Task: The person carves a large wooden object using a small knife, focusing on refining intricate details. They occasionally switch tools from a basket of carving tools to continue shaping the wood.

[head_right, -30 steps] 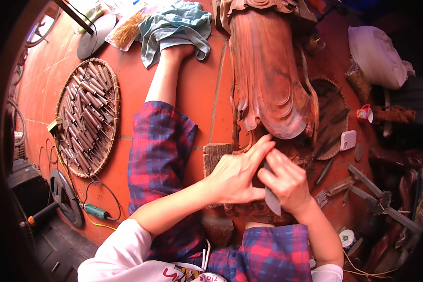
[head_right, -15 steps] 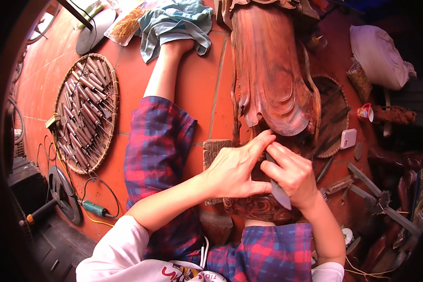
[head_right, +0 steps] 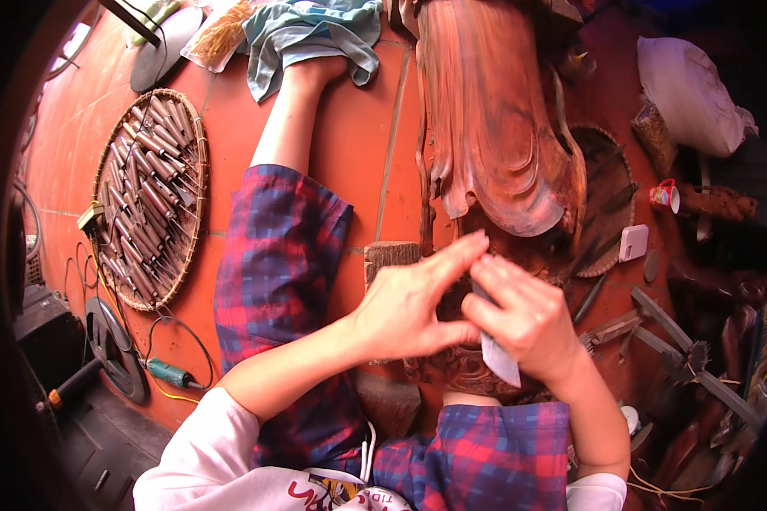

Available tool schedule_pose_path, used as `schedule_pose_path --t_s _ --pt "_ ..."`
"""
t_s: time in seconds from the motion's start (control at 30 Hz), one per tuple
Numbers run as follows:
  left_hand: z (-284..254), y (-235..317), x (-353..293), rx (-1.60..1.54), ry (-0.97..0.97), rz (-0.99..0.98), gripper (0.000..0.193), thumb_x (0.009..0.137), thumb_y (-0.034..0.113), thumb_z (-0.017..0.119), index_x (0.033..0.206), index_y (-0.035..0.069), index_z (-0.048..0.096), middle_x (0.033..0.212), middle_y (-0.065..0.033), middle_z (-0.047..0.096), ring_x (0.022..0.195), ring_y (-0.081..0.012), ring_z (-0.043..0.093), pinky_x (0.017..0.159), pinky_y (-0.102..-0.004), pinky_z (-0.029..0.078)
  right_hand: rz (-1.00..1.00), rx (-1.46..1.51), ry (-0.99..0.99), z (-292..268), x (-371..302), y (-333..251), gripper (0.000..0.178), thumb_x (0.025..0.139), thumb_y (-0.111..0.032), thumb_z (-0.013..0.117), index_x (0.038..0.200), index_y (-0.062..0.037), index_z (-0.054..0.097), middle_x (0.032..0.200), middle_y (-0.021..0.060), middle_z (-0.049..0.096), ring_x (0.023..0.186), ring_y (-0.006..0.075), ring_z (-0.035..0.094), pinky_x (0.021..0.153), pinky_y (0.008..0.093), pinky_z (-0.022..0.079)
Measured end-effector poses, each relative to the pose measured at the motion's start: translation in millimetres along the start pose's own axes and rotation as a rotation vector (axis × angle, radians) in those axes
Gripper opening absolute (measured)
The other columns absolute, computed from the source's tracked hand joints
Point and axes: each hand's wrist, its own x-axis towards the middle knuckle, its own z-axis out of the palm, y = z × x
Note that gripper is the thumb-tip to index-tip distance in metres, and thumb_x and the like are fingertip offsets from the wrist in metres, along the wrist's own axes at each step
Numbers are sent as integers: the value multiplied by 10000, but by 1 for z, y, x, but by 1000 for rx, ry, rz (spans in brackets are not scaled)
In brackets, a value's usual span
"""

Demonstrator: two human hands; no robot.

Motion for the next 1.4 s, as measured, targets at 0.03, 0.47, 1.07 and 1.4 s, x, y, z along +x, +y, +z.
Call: schedule_pose_path --t_s 0.03,0.47,1.07,1.4 --pt "0 -1 2 12 36 -2 962 754 402 839 1524 40 392 1538 -188 473 1295 -364 575 994 -437 537 3 -42 23 -1 3 3 185 737 -179 693 857 -39 678 1146 225 698 1077 380 707 924 439 596" --pt "9 -8 -7 5 53 19 947 774 573 795 1450 -12 482 1512 -208 497 1230 -389 612 965 -443 551 -50 46 -147 -8 1 7 198 736 -207 724 851 -51 680 1163 202 696 1124 357 694 973 437 578" --pt "1 0 -10 -52 -68 -40 1041 788 626 775 1515 -17 395 1572 -205 423 1352 -386 521 1073 -439 484 14 138 -223 -29 10 10 190 751 -174 690 892 -47 711 1133 175 726 1119 335 703 941 408 593" --pt "-2 -3 -11 -62 -97 3 1032 799 675 726 1490 -30 427 1569 -215 421 1234 -406 606 972 -462 534 83 119 -212 -28 0 5 213 764 -164 686 932 -43 735 1135 167 739 1130 325 704 941 401 586"
